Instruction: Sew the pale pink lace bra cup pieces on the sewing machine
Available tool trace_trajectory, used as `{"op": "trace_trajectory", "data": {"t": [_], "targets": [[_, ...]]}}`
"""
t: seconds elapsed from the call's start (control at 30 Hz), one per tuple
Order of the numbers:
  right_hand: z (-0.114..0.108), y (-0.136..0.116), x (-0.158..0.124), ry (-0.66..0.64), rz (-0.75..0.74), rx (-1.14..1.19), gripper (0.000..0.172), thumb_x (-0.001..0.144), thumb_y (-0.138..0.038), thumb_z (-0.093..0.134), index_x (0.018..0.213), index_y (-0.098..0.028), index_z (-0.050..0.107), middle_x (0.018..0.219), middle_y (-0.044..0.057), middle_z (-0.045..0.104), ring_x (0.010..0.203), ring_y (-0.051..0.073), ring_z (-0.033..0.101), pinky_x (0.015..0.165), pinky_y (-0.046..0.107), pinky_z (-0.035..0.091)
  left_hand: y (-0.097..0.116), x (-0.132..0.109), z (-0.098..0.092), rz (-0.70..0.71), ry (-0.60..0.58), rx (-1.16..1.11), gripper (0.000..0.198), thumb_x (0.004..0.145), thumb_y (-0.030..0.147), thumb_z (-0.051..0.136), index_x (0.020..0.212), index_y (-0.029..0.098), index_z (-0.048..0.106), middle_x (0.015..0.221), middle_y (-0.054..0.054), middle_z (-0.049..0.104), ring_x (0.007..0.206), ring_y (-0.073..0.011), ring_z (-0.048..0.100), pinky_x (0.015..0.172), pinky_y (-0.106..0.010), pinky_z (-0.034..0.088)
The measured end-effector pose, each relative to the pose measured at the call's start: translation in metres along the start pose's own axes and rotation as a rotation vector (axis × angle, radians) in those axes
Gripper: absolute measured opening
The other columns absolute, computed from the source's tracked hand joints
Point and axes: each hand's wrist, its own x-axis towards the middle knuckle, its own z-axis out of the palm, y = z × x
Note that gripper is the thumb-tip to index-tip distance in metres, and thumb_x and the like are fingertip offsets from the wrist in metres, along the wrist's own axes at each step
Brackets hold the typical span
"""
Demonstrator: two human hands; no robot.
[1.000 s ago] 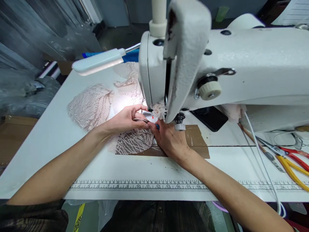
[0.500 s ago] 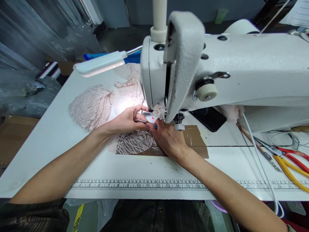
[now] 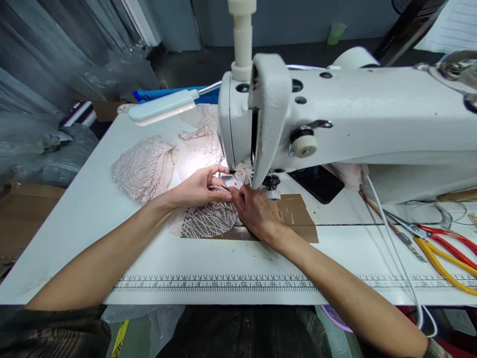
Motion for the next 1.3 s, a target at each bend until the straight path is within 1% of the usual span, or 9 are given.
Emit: {"op": "trace_trajectory", "data": {"t": [0.13,0.2,0.27,0.33,0.47,0.73,0.93,1.13,1.3], "targets": [[-0.013,0.009,-0.008,-0.047,-0.051,0.006,0.053,0.101,-0.052,0.02,0.081,-0.021,0.059,0.063,0.003,0.062,0.053,0.017,0.053,0.053,0.027,0.028,0.025,-0.016,-0.015,0.163,0.17,0.323,0.07,0.072,0.03,0.079,0.131,0.017,0.046,0.104,-0.009,0.069,0.086,-0.0177,0.065,0.072,-0.027,0.047],[-0.022,0.023,-0.012,-0.026,-0.068,-0.112,0.053,0.1,-0.051,0.021,0.09,-0.02,0.063,0.066,0.005,0.065,0.054,0.019,0.055,0.053,0.028,0.026,0.041,-0.03,-0.018,0.207,0.35,0.599,0.047,0.077,0.034,0.075,0.117,0.018,0.057,0.099,-0.007,0.068,0.086,-0.0189,0.063,0.073,-0.029,0.045],[-0.03,0.041,-0.015,0.027,-0.088,-0.235,0.054,0.099,-0.052,0.023,0.089,-0.018,0.064,0.066,0.008,0.066,0.055,0.02,0.057,0.052,0.029,0.024,0.05,-0.042,-0.013,0.107,0.347,0.835,0.026,0.086,0.042,0.064,0.091,0.017,0.064,0.075,-0.004,0.063,0.07,-0.0175,0.059,0.066,-0.029,0.041],[-0.035,0.059,-0.018,0.096,-0.109,-0.31,0.054,0.099,-0.05,0.025,0.083,-0.017,0.064,0.066,0.009,0.066,0.056,0.02,0.058,0.052,0.029,0.022,0.05,-0.047,-0.002,-0.057,0.232,1.037,0.038,0.089,0.051,0.057,0.071,0.018,0.06,0.06,-0.003,0.054,0.056,-0.0159,0.051,0.059,-0.029,0.036],[-0.035,0.081,-0.021,0.238,-0.023,-0.335,0.048,0.098,-0.044,0.029,0.088,-0.016,0.066,0.073,0.009,0.069,0.057,0.019,0.059,0.051,0.029,0.02,0.03,-0.026,0.007,0.007,0.369,1.268,0.029,0.088,0.045,0.058,0.081,0.017,0.058,0.074,-0.008,0.054,0.067,-0.0205,0.052,0.062,-0.03,0.035],[-0.026,0.086,-0.028,0.399,-0.083,-0.375,0.039,0.096,-0.037,0.04,0.118,-0.015,0.063,0.097,0.011,0.068,0.077,0.023,0.06,0.054,0.029,0.028,0.018,0.025,-0.043,0.265,0.237,1.226,0.025,0.094,0.029,0.044,0.108,0.018,0.061,0.116,-0.013,0.058,0.109,-0.0258,0.054,0.096,-0.038,0.043],[-0.024,0.095,-0.032,0.48,-0.259,-0.437,0.036,0.095,-0.032,0.043,0.109,-0.014,0.07,0.114,0.019,0.06,0.098,0.033,0.051,0.071,0.04,0.038,0.015,-0.036,-0.042,0.343,0.379,1.12,0.036,0.096,0.031,0.046,0.129,0.019,0.054,0.14,-0.013,0.048,0.129,-0.0244,0.047,0.11,-0.04,0.038],[-0.016,0.097,-0.033,0.464,-0.407,-0.352,0.031,0.091,-0.035,0.049,0.094,-0.017,0.075,0.113,0.024,0.06,0.097,0.039,0.051,0.065,0.045,0.039,0.02,-0.113,-0.081,0.141,0.807,1.018,0.029,0.091,0.029,0.051,0.116,0.019,0.063,0.122,-0.009,0.06,0.117,-0.0229,0.055,0.098,-0.035,0.046],[-0.018,0.099,-0.029,0.372,-0.435,-0.273,0.029,0.089,-0.033,0.047,0.092,-0.023,0.075,0.109,0.024,0.059,0.102,0.044,0.053,0.068,0.051,0.042,0.0,-0.133,-0.099,0.015,0.876,0.853,0.023,0.084,0.034,0.062,0.099,0.018,0.068,0.1,-0.006,0.065,0.087,-0.0171,0.061,0.078,-0.027,0.049]]}}
